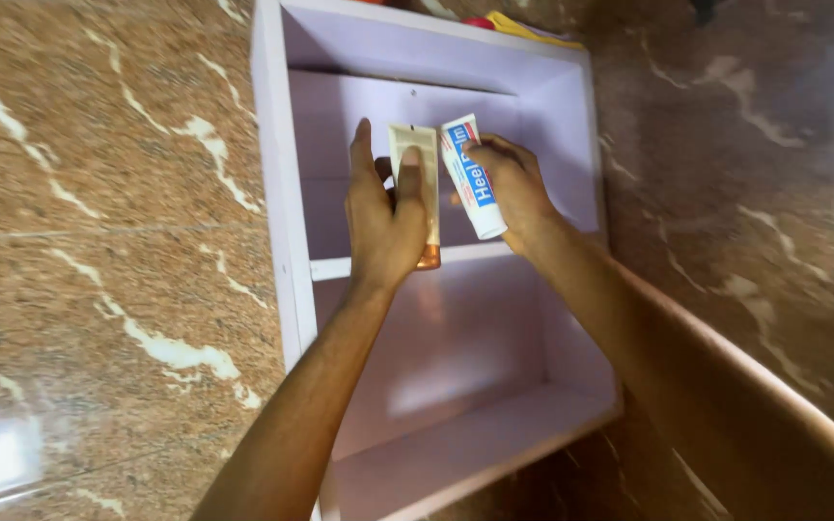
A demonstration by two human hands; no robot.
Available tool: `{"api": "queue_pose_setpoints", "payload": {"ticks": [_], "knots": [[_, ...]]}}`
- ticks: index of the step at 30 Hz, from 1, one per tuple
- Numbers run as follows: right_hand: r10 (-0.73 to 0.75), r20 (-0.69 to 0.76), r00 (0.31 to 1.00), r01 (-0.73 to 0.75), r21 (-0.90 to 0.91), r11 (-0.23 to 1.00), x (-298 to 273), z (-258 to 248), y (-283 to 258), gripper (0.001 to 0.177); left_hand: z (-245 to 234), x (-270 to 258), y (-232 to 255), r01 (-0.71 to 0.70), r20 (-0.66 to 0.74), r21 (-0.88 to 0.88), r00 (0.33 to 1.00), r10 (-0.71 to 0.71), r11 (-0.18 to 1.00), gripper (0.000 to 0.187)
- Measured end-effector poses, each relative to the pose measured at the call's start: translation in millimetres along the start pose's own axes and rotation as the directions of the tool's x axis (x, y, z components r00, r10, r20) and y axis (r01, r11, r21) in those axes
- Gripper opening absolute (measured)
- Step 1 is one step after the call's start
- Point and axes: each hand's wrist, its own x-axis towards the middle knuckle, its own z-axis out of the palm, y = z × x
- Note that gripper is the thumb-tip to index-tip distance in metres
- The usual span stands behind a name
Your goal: Organize various toiletries and skincare products into a wall-mounted cabinet and onto the back of the toilet.
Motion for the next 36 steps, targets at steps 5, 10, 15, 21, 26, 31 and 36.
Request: {"api": "queue_pose_setpoints", "payload": {"ticks": [5, 10, 15, 21, 26, 31, 36], "knots": [[0.019, -0.08, 0.997, -0.035, -0.205, 0.978, -43, -4, -34, 0.029, 12, -16, 2, 0.005, 0.031, -0.17, 1.0, 0.001, 0.985, 0.068], [0.067, -0.15, 0.986, -0.116, -0.352, 0.929, -74, -23, -68, 0.035, 33, -35, 11, 0.087, 0.069, -0.44, 0.996, -0.063, 0.894, 0.066], [0.047, -0.229, 0.972, -0.148, -0.446, 0.883, -113, -32, -102, 0.03, 70, -59, 18, 0.101, 0.097, -0.573, 0.994, -0.055, 0.813, 0.065], [-0.003, -0.294, 0.956, -0.153, -0.506, 0.849, -157, -47, -135, 0.025, 110, -96, 41, 0.2, 0.177, -0.74, 0.979, -0.102, 0.642, 0.067], [-0.037, -0.352, 0.935, -0.159, -0.51, 0.845, -207, -52, -158, 0.028, 130, -141, 66, 0.247, 0.226, -0.763, 0.968, -0.111, 0.598, 0.068], [-0.1, -0.352, 0.931, -0.119, -0.551, 0.826, -268, -64, -197, 0.034, 142, -184, 113, 0.265, 0.284, -0.905, 0.959, 0.01, 0.333, 0.07], [-0.098, -0.425, 0.9, -0.216, -0.63, 0.746, -328, -52, -248, 0.033, 137, -229, 168, 0.33, 0.348, -0.877, 0.937, -0.011, 0.349, 0.07]]}}
